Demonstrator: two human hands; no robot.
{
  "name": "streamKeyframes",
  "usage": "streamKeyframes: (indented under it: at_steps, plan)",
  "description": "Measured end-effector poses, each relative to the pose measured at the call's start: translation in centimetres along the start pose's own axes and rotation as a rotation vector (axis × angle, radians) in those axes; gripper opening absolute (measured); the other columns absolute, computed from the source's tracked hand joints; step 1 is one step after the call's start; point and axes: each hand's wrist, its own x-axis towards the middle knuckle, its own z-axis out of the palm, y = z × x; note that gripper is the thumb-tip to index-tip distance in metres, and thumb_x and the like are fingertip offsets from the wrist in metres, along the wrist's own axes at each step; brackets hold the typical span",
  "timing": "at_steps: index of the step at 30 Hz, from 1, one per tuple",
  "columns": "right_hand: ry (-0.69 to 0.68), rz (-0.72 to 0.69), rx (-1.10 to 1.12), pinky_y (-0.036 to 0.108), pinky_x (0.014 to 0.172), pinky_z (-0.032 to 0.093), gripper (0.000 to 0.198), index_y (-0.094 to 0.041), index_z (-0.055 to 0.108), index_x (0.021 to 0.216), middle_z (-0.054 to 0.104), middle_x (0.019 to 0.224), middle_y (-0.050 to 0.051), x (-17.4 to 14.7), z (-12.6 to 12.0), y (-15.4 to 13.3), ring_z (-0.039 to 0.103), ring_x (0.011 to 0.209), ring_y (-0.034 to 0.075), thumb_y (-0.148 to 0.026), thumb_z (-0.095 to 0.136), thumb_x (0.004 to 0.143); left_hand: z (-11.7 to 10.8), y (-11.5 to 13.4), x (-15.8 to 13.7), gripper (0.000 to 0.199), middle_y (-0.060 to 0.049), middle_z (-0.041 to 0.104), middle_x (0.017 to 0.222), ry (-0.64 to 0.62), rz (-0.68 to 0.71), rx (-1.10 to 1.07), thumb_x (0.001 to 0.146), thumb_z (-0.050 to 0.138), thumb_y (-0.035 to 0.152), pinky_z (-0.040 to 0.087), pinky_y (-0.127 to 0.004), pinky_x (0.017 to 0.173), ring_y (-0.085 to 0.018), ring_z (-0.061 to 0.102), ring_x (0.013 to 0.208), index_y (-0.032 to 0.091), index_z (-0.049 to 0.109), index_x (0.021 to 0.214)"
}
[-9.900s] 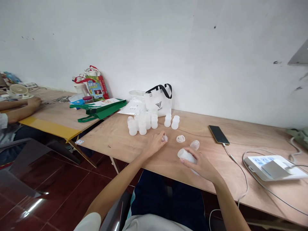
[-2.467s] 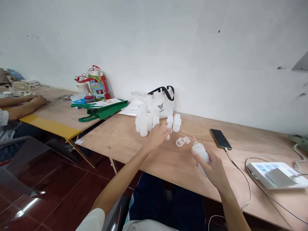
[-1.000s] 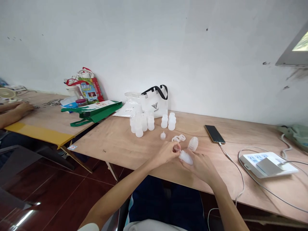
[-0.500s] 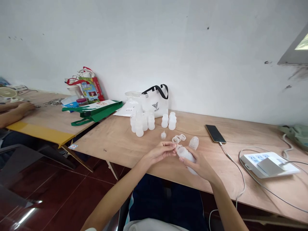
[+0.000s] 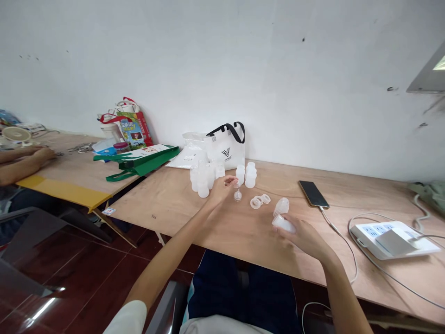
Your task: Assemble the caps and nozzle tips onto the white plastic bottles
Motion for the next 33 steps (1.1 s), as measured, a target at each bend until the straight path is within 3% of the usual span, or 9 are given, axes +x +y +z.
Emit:
streamKeyframes:
  at_steps: [3,11,17,21,29,33]
  plan:
    - [-0.049,0.016,0.027,0.038,0.076,0.053,0.042,-0.024,0.068,0.112,0.077,0.098,0.008,0.2,0.1,0.4,0.071,0.085,0.029,-0.057,0.059,0.087,1.1,-0.8,0.7,0.023,-0.007,0.079,0.100,-0.054,0.014,0.105,0.091,0.062,0.035,0.054,-0.034,0.086,-0.022,0.071,0.093,0.018,0.076,0.099]
    - [0.062,0.015,0.017,0.037,0.074,0.049,0.039,-0.022,0.066,0.092,0.075,0.089,0.007,1.5,0.5,1.4,0.069,0.084,0.029,-0.059,0.053,0.090,3.0,-1.1,-0.3,0.016,-0.006,0.078,0.098,-0.062,0.031,0.242,0.093,0.061,0.027,0.054,-0.033,0.087,-0.022,0.071,0.092,0.020,0.075,0.095]
    - [0.088,-0.007,0.028,0.034,0.072,0.046,0.041,-0.021,0.067,0.092,0.075,0.088,0.006,1.7,0.7,1.6,0.068,0.083,0.028,-0.059,0.053,0.090,3.0,-2.0,-0.7,0.018,-0.007,0.078,0.104,-0.064,0.018,0.290,0.094,0.059,0.025,0.053,-0.034,0.090,-0.022,0.070,0.094,0.019,0.075,0.098]
    - [0.100,0.054,0.027,0.033,0.070,0.046,0.045,-0.020,0.067,0.095,0.074,0.086,0.007,2.0,0.7,1.6,0.068,0.080,0.027,-0.062,0.052,0.090,3.0,-2.7,-1.1,0.018,-0.007,0.078,0.103,-0.072,0.017,0.297,0.093,0.059,0.025,0.053,-0.035,0.091,-0.022,0.070,0.095,0.018,0.074,0.099]
    - [0.118,0.039,0.008,0.040,0.083,0.051,0.041,-0.021,0.070,0.106,0.077,0.103,0.010,4.6,0.5,2.5,0.072,0.095,0.032,-0.056,0.057,0.089,2.6,-4.2,-1.5,0.034,-0.007,0.073,0.115,-0.153,0.073,0.253,0.078,0.073,0.024,0.053,-0.035,0.089,-0.024,0.067,0.102,0.020,0.068,0.111]
    - [0.098,0.034,0.000,0.042,0.088,0.050,0.044,-0.021,0.071,0.108,0.078,0.103,0.011,6.1,0.2,2.8,0.071,0.100,0.034,-0.058,0.057,0.089,2.6,-5.0,-1.6,0.039,-0.006,0.072,0.111,-0.201,0.096,0.259,0.076,0.070,0.020,0.052,-0.036,0.088,-0.024,0.065,0.098,0.021,0.065,0.114]
